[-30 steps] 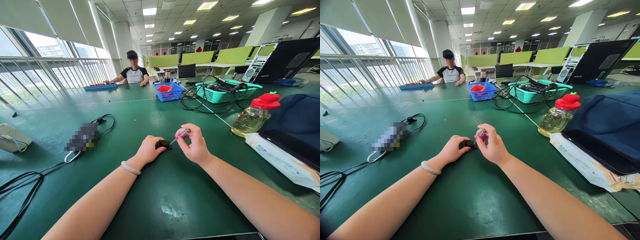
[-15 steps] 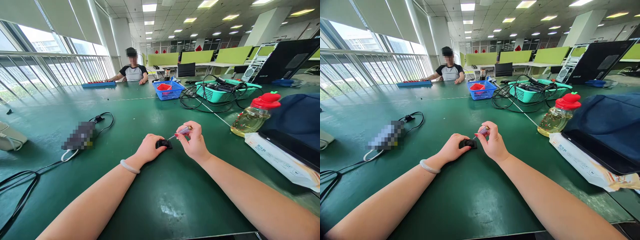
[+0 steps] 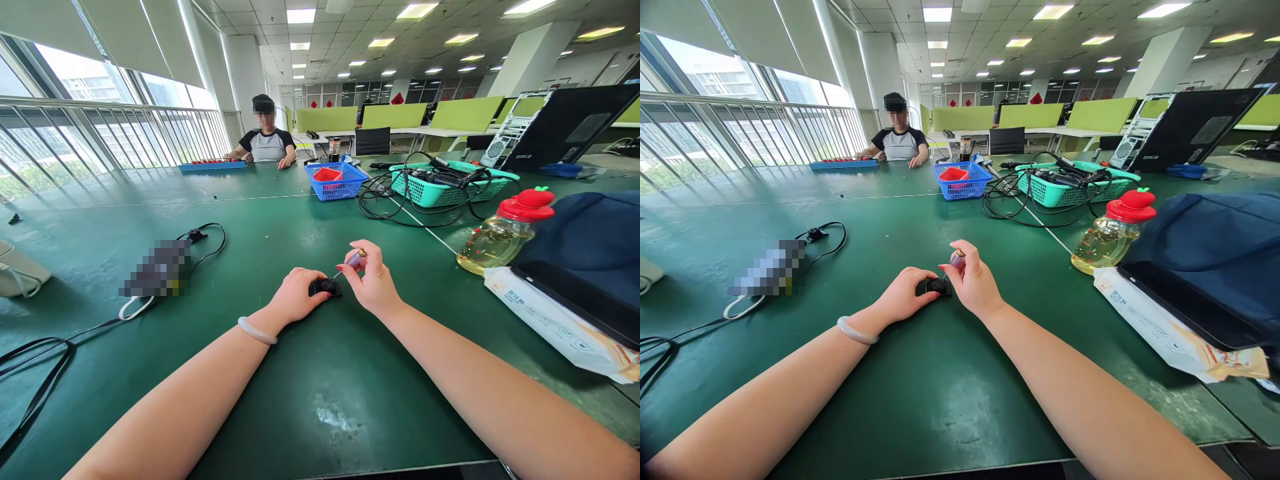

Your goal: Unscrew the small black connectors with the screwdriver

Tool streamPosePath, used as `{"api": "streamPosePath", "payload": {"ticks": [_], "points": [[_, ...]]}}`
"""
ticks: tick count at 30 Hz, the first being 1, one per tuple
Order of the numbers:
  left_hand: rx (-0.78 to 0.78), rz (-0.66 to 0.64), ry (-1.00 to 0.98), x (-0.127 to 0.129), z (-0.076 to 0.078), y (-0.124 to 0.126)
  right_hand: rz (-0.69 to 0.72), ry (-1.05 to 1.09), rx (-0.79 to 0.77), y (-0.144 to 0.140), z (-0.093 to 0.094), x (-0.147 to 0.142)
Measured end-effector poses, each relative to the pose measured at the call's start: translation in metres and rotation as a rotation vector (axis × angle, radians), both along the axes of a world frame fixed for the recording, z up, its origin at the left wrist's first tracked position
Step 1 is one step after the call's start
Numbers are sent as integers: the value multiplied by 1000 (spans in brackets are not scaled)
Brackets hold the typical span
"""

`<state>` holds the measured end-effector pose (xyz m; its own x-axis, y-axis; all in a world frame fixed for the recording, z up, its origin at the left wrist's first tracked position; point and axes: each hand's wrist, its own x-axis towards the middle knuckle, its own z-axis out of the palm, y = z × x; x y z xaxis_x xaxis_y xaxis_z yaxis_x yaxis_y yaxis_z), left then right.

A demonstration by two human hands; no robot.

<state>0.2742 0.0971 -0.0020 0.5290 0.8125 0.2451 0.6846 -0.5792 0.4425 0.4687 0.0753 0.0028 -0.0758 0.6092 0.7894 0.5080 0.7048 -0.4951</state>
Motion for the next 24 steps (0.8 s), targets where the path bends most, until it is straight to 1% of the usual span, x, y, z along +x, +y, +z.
{"api": "streamPosePath", "payload": {"ticks": [6, 9, 12, 15, 24], "points": [[5, -11, 7, 0, 1, 0, 10, -10, 132, -1, 4, -2], [0, -12, 14, 0, 1, -1, 26, -18, 139, -2, 6, -2], [2, -13, 8, 0, 1, 0, 33, -6, 106, -2, 7, -2], [-4, -9, 2, 0, 1, 0, 38, 31, 34, 0, 8, -1], [-26, 9, 24, 0, 1, 0, -33, 216, -170, 16, 6, 6]]}}
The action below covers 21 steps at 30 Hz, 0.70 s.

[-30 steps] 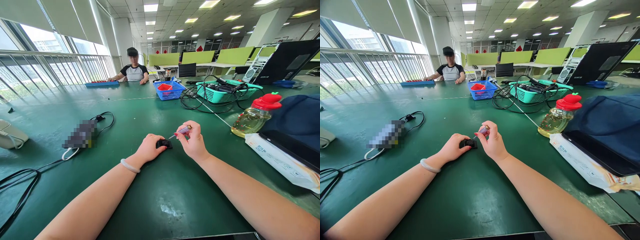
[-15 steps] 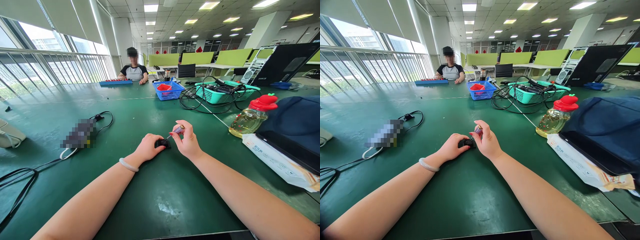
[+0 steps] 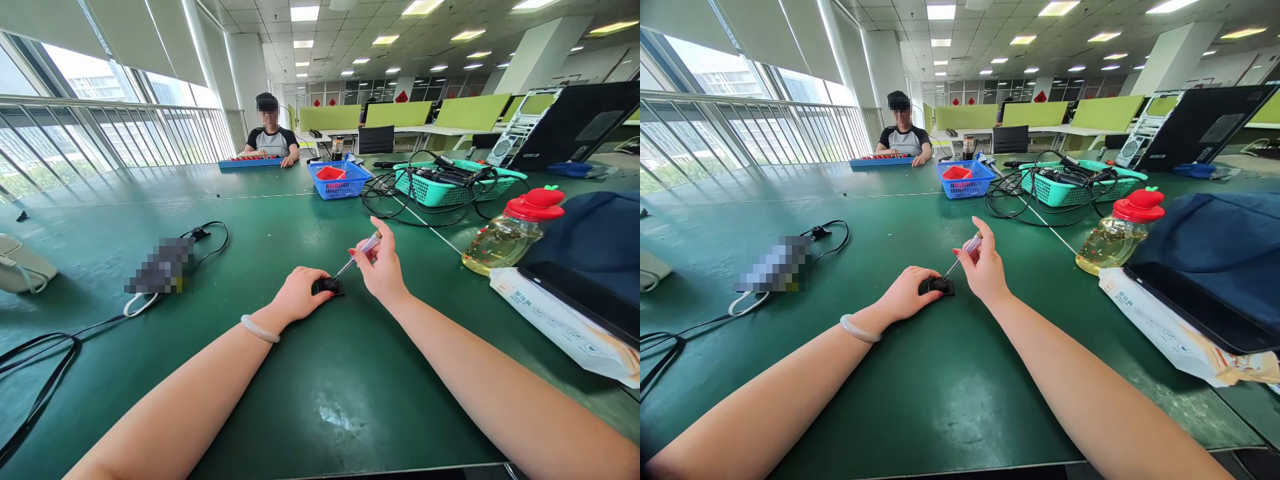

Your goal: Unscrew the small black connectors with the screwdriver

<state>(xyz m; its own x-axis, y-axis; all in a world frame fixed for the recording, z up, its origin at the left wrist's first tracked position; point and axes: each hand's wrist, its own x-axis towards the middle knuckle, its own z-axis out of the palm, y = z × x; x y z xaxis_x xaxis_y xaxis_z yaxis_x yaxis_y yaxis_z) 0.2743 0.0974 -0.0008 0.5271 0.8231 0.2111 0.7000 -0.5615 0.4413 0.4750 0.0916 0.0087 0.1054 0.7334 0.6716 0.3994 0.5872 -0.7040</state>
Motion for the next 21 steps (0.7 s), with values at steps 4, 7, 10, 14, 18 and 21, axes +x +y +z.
{"api": "streamPosePath", "payload": {"ticks": [4, 7, 10, 14, 18, 21], "points": [[-2, 0, -3, 0, 1, 0, -22, -24, 4, 0, 0, 1], [-2, 3, -15, 0, 1, -1, -39, -77, 7, -3, 4, 1], [-5, 13, -23, -1, 1, -2, -24, -154, 11, -3, 16, 1], [2, 12, -30, -1, 2, -2, 100, -273, -6, 7, 40, -4], [-9, 12, -28, -1, 2, -2, 227, -181, -157, 28, 51, -18], [-10, 14, -34, -1, 2, -3, 392, 104, -271, 42, 44, -34]]}}
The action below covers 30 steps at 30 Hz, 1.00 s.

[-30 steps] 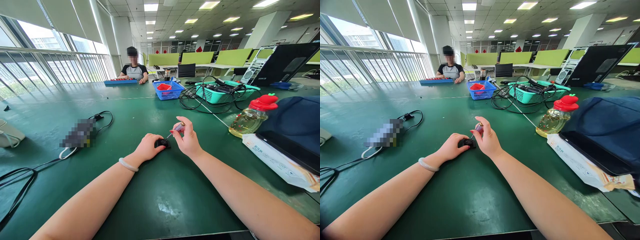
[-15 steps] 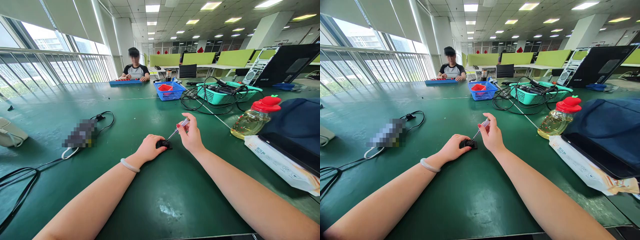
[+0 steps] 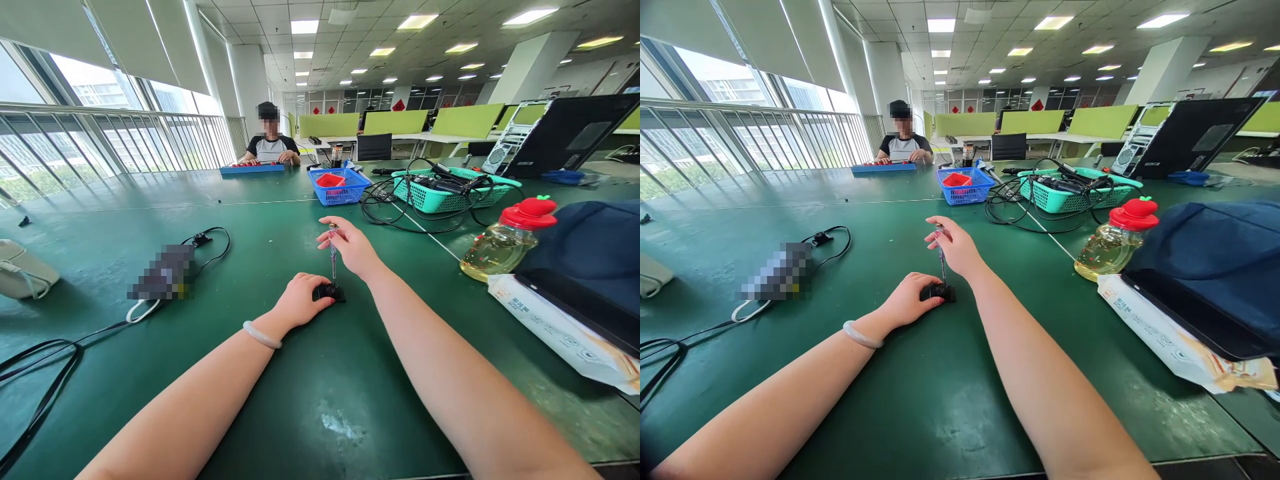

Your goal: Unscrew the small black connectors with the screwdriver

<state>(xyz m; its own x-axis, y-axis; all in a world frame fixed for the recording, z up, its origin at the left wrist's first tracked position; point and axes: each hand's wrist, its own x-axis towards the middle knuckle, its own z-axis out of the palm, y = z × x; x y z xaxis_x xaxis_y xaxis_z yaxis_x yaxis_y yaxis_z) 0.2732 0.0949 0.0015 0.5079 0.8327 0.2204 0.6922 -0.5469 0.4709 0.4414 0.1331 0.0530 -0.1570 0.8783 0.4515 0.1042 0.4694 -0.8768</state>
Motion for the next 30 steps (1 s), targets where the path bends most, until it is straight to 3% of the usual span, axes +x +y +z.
{"api": "streamPosePath", "payload": {"ticks": [4, 10, 22, 30], "points": [[10, 4, 7, 1, 1, 0, 184, 356, -117, 6, -13, -16], [10, 8, 22, 2, 2, -1, 258, 427, -166, 4, -18, -16], [25, -1, 9, 2, -1, 1, 173, 632, -274, 13, -34, 1], [5, -15, -1, 1, -1, 0, 121, 625, -318, 22, -53, 21]]}}
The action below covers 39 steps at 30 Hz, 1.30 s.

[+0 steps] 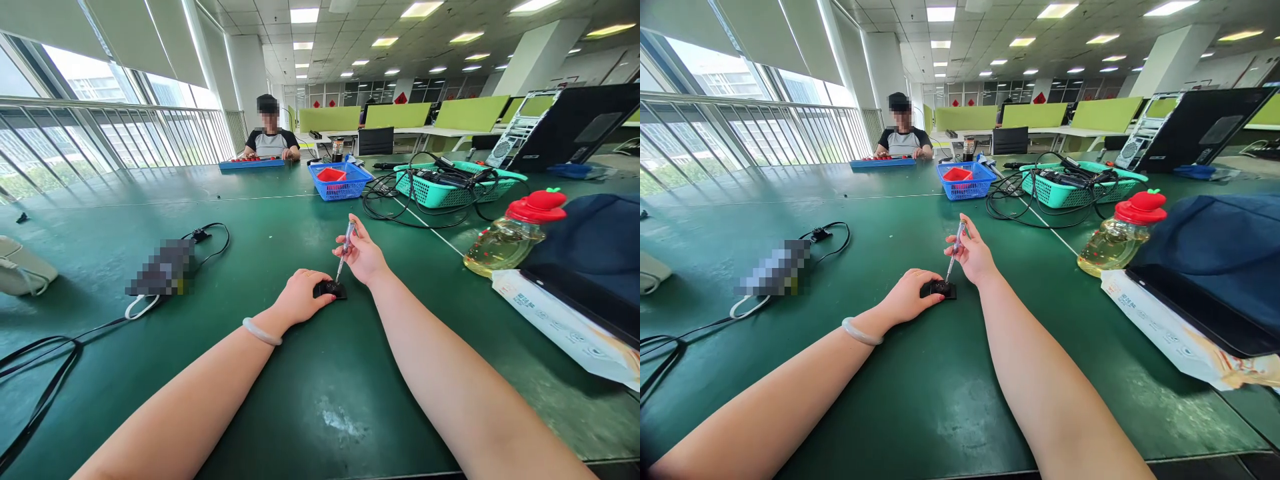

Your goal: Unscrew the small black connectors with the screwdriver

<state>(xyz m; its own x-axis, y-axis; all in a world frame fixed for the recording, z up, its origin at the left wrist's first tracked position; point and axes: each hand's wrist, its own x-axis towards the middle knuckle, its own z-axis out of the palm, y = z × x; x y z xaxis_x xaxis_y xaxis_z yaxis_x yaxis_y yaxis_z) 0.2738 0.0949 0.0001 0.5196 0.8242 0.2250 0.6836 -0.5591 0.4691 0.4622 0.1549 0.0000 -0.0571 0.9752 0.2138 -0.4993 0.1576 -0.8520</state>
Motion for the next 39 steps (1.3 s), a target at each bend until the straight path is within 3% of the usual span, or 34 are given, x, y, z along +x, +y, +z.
{"api": "streamPosePath", "payload": {"ticks": [23, 39], "points": [[9, -67, 10, -1, -1, 1, -68, 64, -46, 3, -12, 5], [15, -79, 3, -2, -3, 2, -67, 173, -84, 1, -9, 5]]}}
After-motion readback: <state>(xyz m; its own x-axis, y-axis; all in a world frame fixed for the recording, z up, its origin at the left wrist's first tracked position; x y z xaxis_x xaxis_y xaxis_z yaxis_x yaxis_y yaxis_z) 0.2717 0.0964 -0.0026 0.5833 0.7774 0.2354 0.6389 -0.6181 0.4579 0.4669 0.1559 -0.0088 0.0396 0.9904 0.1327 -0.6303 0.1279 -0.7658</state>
